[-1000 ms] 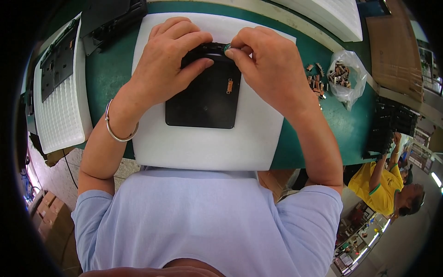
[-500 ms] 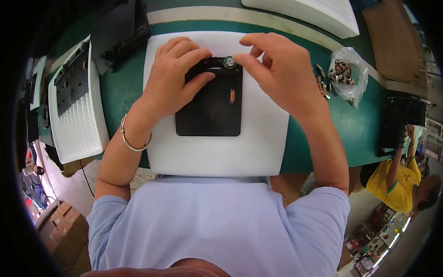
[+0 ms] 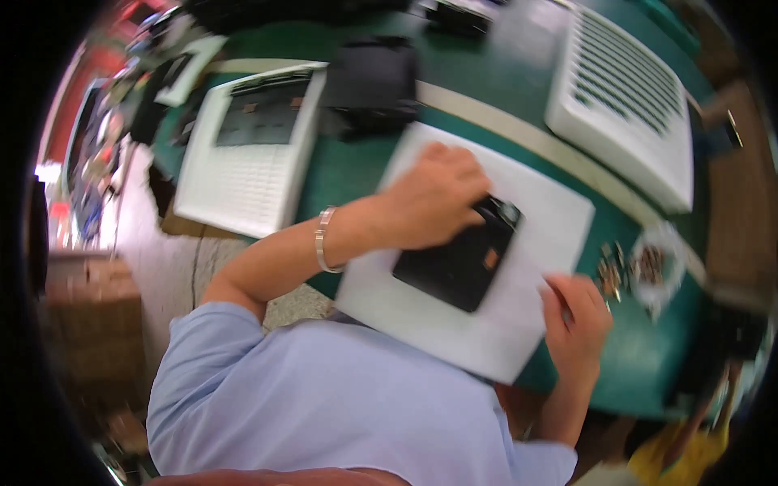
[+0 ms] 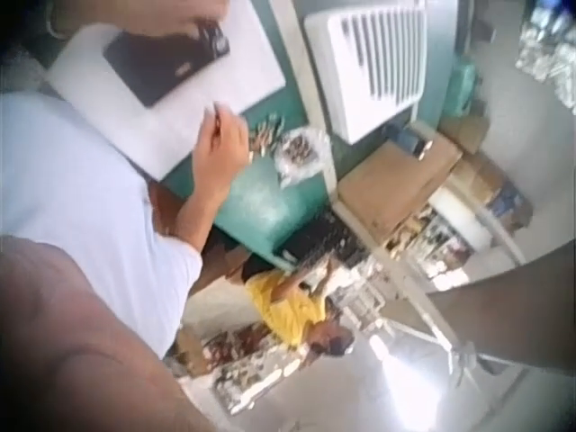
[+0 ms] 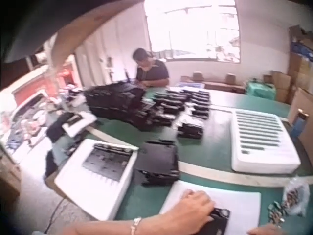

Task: The person assembles small components into a plastic housing by hand at a factory workstation.

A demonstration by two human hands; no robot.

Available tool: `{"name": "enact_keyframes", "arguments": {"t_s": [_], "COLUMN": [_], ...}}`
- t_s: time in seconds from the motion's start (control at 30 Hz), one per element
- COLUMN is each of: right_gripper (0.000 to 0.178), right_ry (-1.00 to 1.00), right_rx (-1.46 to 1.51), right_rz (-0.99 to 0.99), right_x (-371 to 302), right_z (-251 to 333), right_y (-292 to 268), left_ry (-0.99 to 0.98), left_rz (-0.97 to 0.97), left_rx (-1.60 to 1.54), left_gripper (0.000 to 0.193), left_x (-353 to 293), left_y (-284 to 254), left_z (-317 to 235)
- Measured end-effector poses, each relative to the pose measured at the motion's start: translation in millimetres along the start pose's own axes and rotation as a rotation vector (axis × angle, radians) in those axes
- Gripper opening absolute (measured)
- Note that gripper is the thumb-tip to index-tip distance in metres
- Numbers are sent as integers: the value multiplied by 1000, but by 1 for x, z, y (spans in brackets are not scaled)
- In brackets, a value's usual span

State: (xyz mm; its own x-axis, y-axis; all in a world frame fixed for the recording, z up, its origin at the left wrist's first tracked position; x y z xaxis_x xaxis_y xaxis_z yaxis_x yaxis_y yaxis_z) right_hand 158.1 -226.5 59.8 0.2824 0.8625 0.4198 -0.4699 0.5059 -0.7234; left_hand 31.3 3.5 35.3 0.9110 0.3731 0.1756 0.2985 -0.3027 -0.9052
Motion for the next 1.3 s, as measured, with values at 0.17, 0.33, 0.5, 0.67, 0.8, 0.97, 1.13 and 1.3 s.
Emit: {"name": "enact_keyframes", "arguments": {"t_s": [0.17,0.33,0.5,0.67,0.8,0.97,1.13,1.3], "right_gripper": [10,7,9,9,8,8,8,8], "right_ry": [48,110,124,78,58,82,12,26], "right_rx": [11,44,27,-6,-24,13,-33,-53], "right_rz": [-54,-99,-83,-5,56,115,158,164], "right_x": [-12,-26,-28,-9,6,21,34,37], "right_z": [-13,-28,-44,-37,-23,-9,0,5], "right_y": [-14,-20,-16,-4,9,20,25,33], "left_ry": [0,-208,-453,-643,-572,-470,-525,-449], "left_rz": [-75,-190,-324,-306,-263,-242,-167,-184], "left_rx": [-79,38,137,287,383,457,481,437], "left_gripper": [30,30,27,28,28,28,28,28], "left_x": [-11,-47,-132,-189,-198,-189,-183,-170], "left_y": [-54,-160,-248,-273,-262,-254,-246,-239], "left_z": [29,114,258,348,373,401,417,433]}}
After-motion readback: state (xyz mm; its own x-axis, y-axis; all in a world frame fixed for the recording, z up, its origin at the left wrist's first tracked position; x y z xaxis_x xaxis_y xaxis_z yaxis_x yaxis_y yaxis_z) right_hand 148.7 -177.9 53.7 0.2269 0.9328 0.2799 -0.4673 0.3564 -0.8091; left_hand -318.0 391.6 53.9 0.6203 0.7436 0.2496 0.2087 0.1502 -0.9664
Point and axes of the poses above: each hand's wrist, its own x-axis towards the middle knuckle, its own y-axis out of the palm, z = x × y, the point moved 2 cm from there along x, towards the middle knuckle, and after that the axes turned 14 degrees about -y, right-handed, at the moved point
